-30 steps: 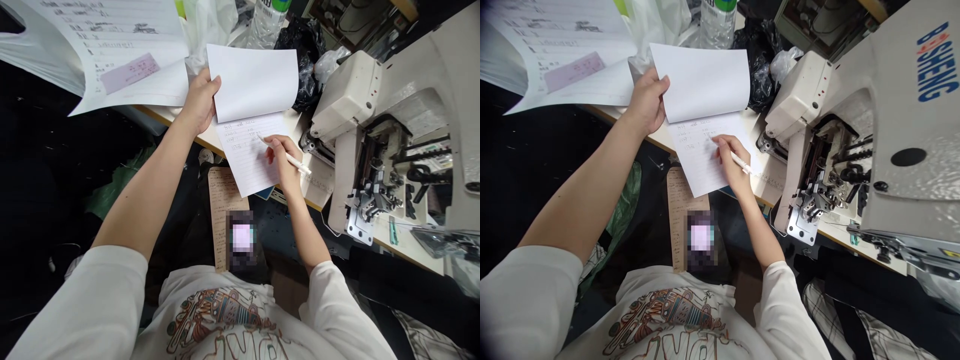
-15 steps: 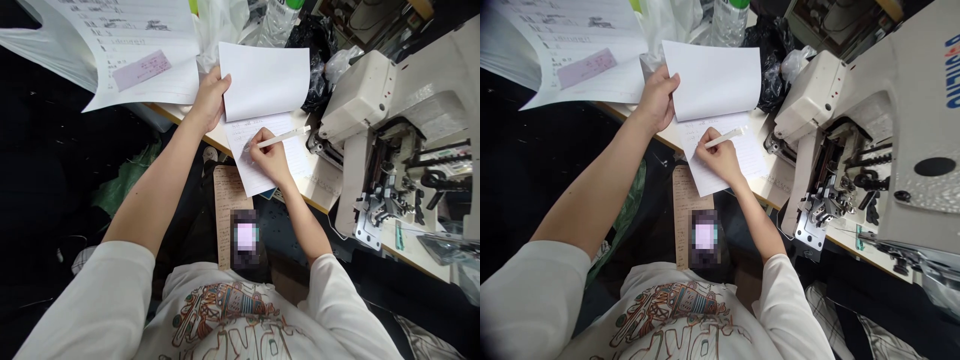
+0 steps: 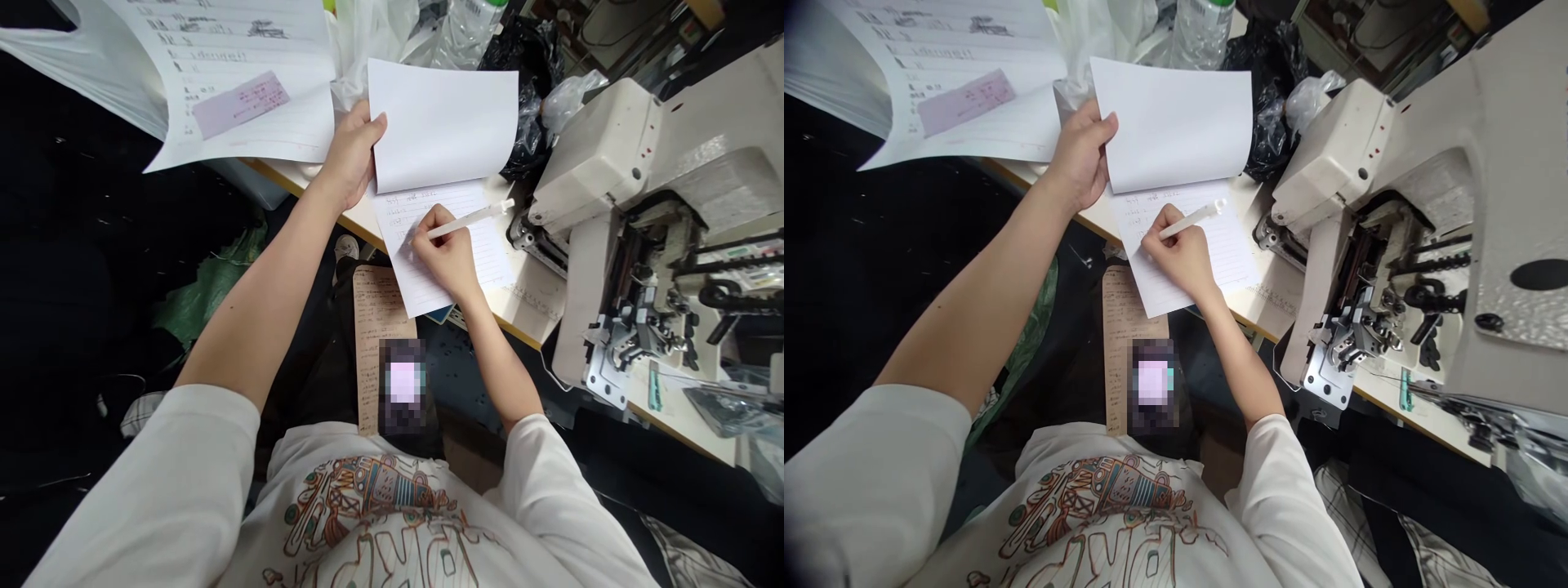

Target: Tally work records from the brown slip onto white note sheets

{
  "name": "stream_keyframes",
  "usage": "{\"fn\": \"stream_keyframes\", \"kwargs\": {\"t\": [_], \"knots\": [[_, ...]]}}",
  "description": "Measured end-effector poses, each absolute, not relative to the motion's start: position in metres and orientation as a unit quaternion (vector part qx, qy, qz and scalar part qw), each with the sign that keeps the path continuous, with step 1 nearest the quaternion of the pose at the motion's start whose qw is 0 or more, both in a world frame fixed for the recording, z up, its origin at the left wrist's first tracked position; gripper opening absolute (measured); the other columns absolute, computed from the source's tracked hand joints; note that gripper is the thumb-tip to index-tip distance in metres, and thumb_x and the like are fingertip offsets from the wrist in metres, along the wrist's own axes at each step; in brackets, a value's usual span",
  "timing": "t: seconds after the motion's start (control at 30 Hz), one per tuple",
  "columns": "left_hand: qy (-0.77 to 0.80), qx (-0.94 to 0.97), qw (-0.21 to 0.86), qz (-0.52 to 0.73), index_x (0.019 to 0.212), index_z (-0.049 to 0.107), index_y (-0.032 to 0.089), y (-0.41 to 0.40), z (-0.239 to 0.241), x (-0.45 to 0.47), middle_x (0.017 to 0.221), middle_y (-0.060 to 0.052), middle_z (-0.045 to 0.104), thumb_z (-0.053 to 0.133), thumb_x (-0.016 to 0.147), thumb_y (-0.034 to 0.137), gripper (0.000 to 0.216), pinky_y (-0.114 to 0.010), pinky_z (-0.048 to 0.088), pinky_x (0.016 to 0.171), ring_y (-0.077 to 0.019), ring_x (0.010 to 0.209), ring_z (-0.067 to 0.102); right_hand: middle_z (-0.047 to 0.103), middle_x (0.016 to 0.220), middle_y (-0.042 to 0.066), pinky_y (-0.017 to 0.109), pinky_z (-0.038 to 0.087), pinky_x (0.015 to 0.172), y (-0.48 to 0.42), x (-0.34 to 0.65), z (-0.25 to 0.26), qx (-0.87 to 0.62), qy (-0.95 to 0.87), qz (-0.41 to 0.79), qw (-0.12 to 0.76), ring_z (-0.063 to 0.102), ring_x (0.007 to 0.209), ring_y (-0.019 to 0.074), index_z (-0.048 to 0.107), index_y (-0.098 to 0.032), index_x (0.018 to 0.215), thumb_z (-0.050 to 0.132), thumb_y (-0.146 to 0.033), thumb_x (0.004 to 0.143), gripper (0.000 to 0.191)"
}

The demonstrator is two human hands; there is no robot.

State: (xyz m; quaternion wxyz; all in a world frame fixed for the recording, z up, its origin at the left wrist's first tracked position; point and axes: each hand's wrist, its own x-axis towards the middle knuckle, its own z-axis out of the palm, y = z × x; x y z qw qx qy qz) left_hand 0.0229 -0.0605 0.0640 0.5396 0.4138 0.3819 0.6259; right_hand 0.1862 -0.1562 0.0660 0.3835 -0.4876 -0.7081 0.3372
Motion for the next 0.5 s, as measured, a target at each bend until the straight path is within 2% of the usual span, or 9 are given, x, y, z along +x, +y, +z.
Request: {"fn": "stream_keyframes", "kwargs": {"t": [0.1, 0.23, 0.5], "knots": [[0.384, 0.416, 0.539, 0.624, 0.080, 0.059, 0.041, -0.0578, 0.0622, 0.0233, 0.079, 0.000, 0.073, 0.058, 0.074, 0.035, 0.009, -0.047, 0.051, 0.097, -0.0309, 0.128, 0.056, 0.044, 0.059, -0.006, 0.029, 0.035, 0.053, -0.1562, 0.1859, 0.0668, -0.493, -0.701, 0.325, 0.400, 0.040, 0.056, 0.0100, 0.041, -0.025, 0.068, 0.056, -0.022, 0.080, 0.019], [0.368, 0.414, 0.543, 0.631, 0.075, 0.058, 0.041, -0.0563, 0.0614, 0.0233, 0.085, 0.001, 0.074, 0.059, 0.075, 0.033, 0.008, -0.047, 0.052, 0.095, -0.0306, 0.132, 0.054, 0.046, 0.057, -0.006, 0.029, 0.036, 0.054, -0.1561, 0.1848, 0.0675, -0.504, -0.705, 0.320, 0.382, 0.041, 0.056, 0.0102, 0.041, -0.025, 0.068, 0.056, -0.021, 0.079, 0.019], [0.313, 0.376, 0.597, 0.636, 0.086, 0.056, 0.029, -0.0644, 0.0699, 0.0212, 0.101, 0.002, 0.075, 0.046, 0.091, 0.009, 0.023, -0.042, 0.040, 0.115, -0.0193, 0.131, 0.050, 0.046, 0.055, -0.007, 0.030, 0.039, 0.054, -0.1546, 0.1853, 0.0657, -0.500, -0.704, 0.321, 0.388, 0.041, 0.053, 0.0103, 0.041, -0.025, 0.066, 0.058, -0.019, 0.079, 0.022]]}}
